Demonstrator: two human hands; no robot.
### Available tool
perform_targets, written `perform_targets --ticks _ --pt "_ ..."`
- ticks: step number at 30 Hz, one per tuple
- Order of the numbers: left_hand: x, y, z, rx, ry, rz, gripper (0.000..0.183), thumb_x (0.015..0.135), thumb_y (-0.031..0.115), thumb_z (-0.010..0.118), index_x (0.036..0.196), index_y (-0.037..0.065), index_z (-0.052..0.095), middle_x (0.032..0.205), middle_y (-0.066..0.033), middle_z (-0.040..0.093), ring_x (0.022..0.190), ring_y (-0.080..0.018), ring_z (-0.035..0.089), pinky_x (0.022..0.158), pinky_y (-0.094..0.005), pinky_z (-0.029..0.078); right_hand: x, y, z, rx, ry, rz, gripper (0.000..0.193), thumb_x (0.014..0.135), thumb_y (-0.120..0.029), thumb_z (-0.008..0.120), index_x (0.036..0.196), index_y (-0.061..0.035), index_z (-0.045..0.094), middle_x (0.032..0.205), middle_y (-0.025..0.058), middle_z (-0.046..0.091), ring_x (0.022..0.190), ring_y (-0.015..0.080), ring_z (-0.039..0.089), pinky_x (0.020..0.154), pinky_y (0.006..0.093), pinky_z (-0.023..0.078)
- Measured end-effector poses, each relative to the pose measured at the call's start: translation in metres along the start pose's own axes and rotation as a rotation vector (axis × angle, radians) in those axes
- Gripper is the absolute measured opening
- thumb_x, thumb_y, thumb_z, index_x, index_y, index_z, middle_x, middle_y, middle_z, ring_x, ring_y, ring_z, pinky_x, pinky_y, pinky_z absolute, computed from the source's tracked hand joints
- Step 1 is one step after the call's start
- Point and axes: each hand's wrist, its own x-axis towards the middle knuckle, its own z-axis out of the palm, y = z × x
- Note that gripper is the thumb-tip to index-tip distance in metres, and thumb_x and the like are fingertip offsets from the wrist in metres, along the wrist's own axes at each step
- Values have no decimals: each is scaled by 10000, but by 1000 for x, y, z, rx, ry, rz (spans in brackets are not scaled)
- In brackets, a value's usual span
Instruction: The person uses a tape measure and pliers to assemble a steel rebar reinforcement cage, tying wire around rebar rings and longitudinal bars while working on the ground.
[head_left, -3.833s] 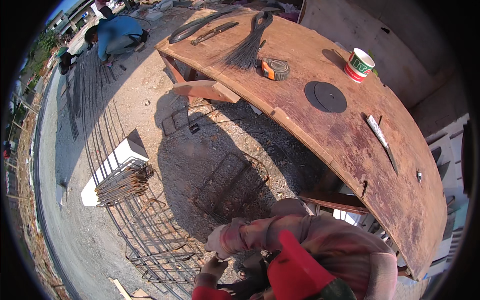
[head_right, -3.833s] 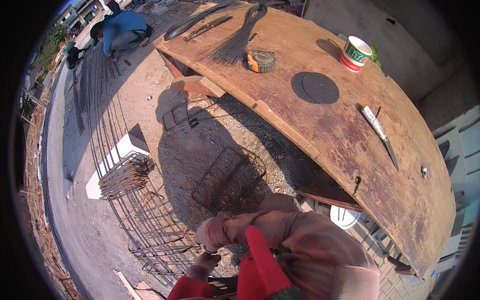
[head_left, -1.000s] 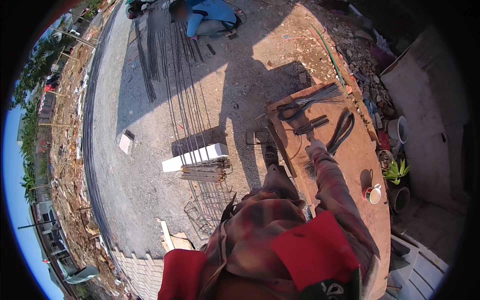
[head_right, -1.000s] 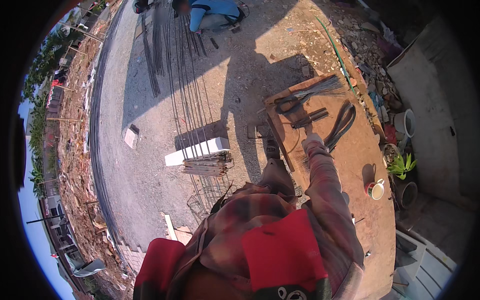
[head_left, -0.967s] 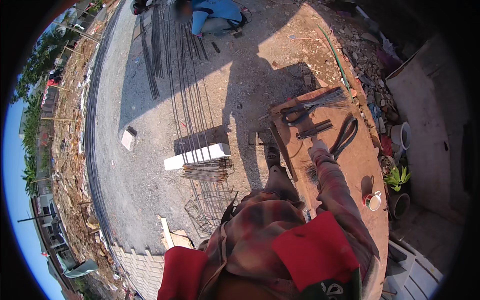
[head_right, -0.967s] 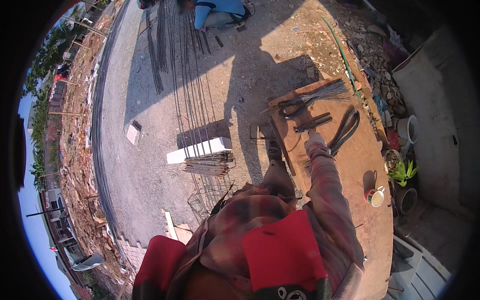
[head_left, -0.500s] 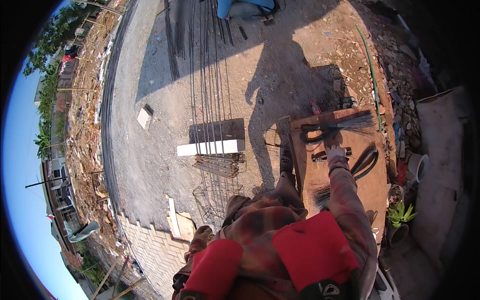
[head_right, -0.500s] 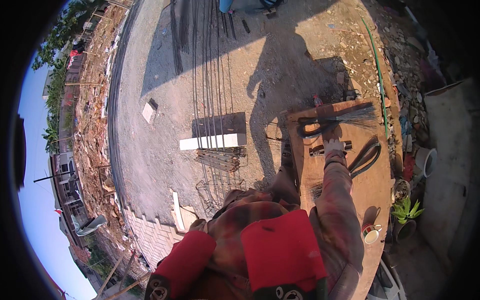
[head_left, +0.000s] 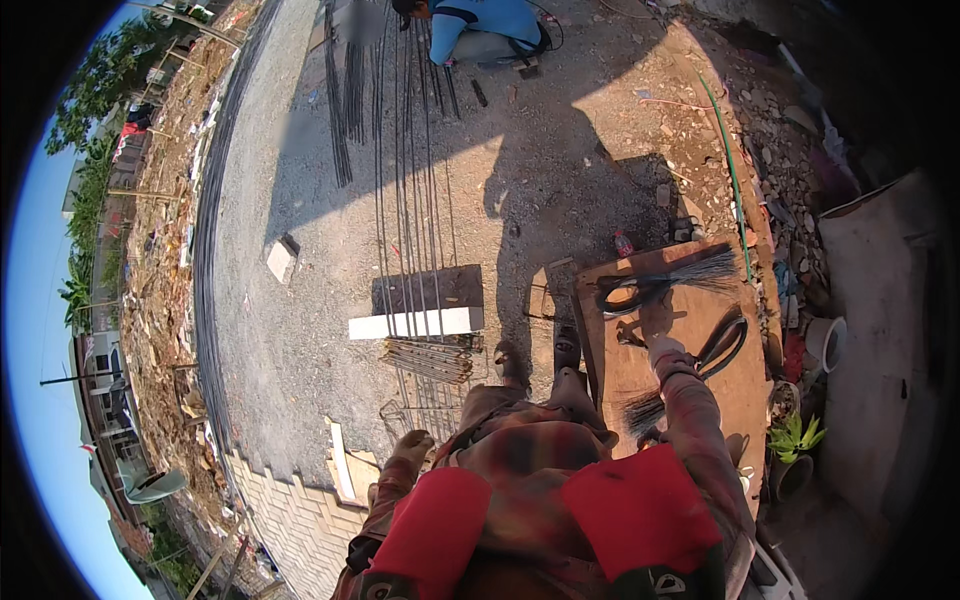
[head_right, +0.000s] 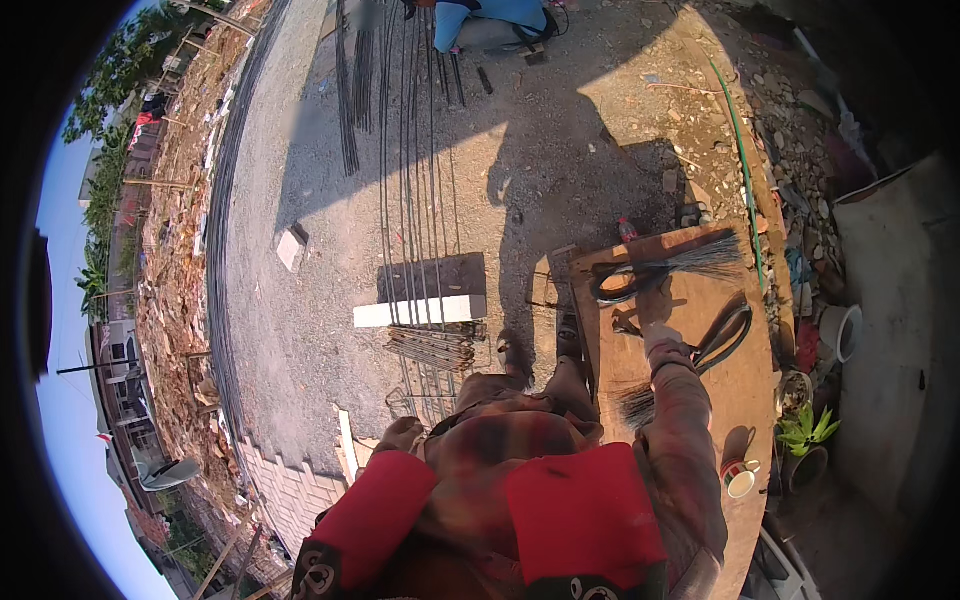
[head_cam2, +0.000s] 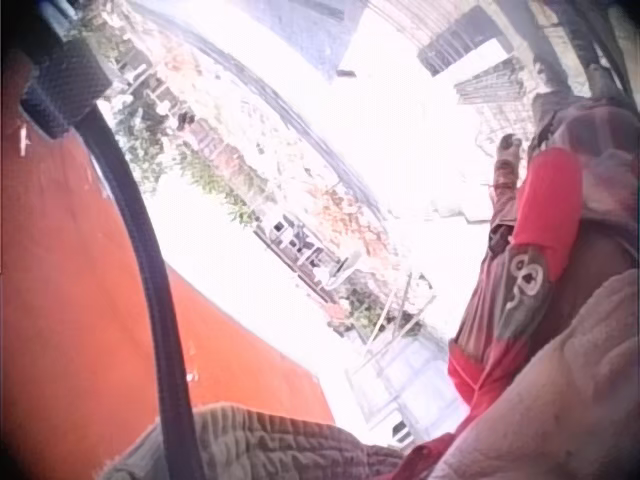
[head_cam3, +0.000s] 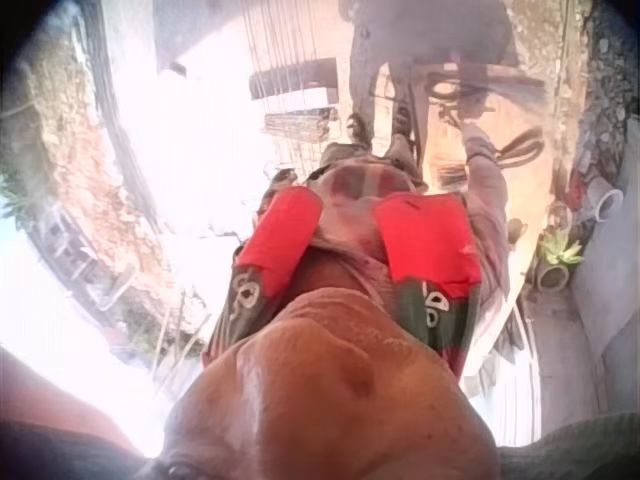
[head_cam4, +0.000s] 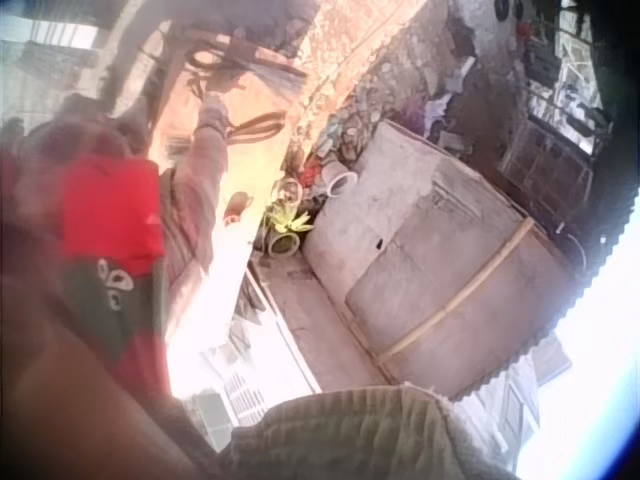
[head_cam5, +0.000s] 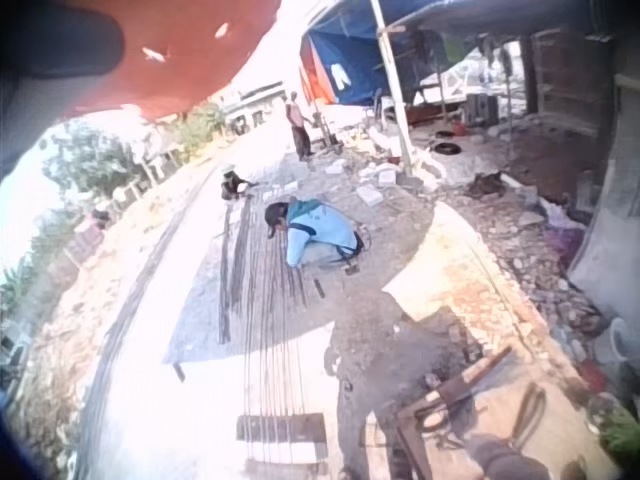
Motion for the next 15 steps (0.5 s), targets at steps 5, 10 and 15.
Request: perform_targets --ticks 5,10,15 --pt "34 121 15 100 -189 374 382 823 176 639 1158 16 553 1087 -115 614 1014 -188 569 875 -313 451 -57 -25 -74 286 223 -163 260 806 -198 568 1057 -129 588 962 188 595 882 383 586 766 452 471" --pt "19 251 47 96 -438 805 337 838 119 609 1147 2 543 1082 -95 614 990 -170 577 858 -302 463 -110 -67 -122 744 566 -269 273 809 -206 576 1048 -79 611 930 185 623 887 359 590 760 395 472" --pt "-59 351 63 213 -422 1254 334 854 95 579 1173 11 522 1063 -83 595 967 -154 563 873 -284 445 -176 -115 -187 761 829 -469 175 771 -151 596 903 -37 600 818 174 584 778 351 580 663 398 457"
